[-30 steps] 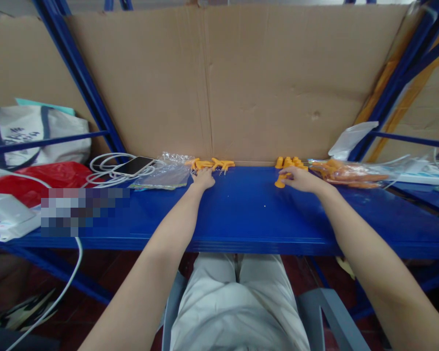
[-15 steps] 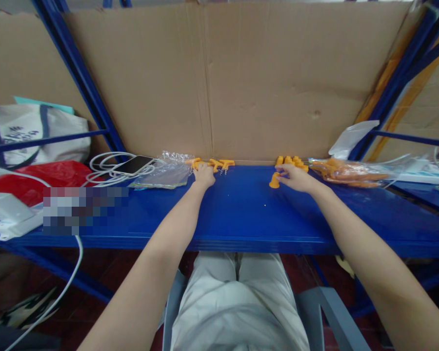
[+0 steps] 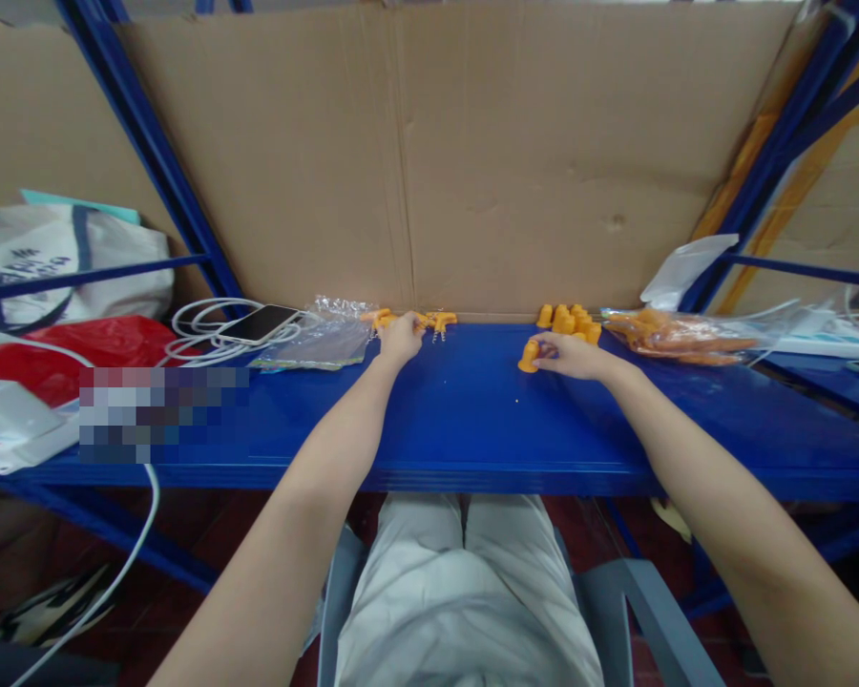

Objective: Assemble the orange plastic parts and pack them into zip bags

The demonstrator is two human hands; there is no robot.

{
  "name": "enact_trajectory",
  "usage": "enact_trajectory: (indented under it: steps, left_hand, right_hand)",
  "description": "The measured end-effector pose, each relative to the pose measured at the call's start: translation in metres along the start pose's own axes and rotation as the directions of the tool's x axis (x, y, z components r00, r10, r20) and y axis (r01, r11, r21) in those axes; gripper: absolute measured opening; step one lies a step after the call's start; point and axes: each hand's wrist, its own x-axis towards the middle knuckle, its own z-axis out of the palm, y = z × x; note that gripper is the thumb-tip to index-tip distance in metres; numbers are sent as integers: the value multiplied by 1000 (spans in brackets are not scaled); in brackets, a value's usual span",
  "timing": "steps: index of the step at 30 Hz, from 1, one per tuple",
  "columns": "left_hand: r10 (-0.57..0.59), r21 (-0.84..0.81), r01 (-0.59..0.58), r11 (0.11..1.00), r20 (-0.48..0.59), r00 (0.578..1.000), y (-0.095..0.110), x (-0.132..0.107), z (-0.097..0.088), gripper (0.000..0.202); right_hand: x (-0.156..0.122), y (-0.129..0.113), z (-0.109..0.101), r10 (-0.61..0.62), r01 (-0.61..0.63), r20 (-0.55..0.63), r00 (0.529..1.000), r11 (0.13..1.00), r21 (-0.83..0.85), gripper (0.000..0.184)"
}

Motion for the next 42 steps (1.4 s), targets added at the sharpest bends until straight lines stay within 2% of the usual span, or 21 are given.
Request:
enact_trajectory:
  steps: [6,11,15,21,26,38,42]
  left_hand:
    - [213,-176,-206,962,16,977,9,1,5,15]
    - [395,-200,-370,907,106,912,25,-4,15,11]
    - [472,-180,-444,878,174,864,35,-11,19,11]
    - [514,-154,-491,858,237,824,45,-21,15,13]
    - [513,-147,-492,858,253,820,46,-22,15,13]
    - [488,-225,-437,871,289,824,44,-19,17,14]
    - [486,-224,-434,873,302,820,43,-19,18,16]
  right_hand:
    - [1,1,1,-5,5,9,1000,1000,-11,40]
    - [1,-2,4,-8,7,-8,1000,996,-84,34]
    - [2,-8,12,-9,0,-62,998,989,-146,27]
    - [5,-25,19,85,-92,-92,992,993,-73,19]
    - [6,-30,20,147,-152,-93,985,987,-54,17]
    - [8,-16,25,43,-56,-88,995,988,-147,28]
    - [7,-19,24,56,-68,-85,995,987,-143,26]
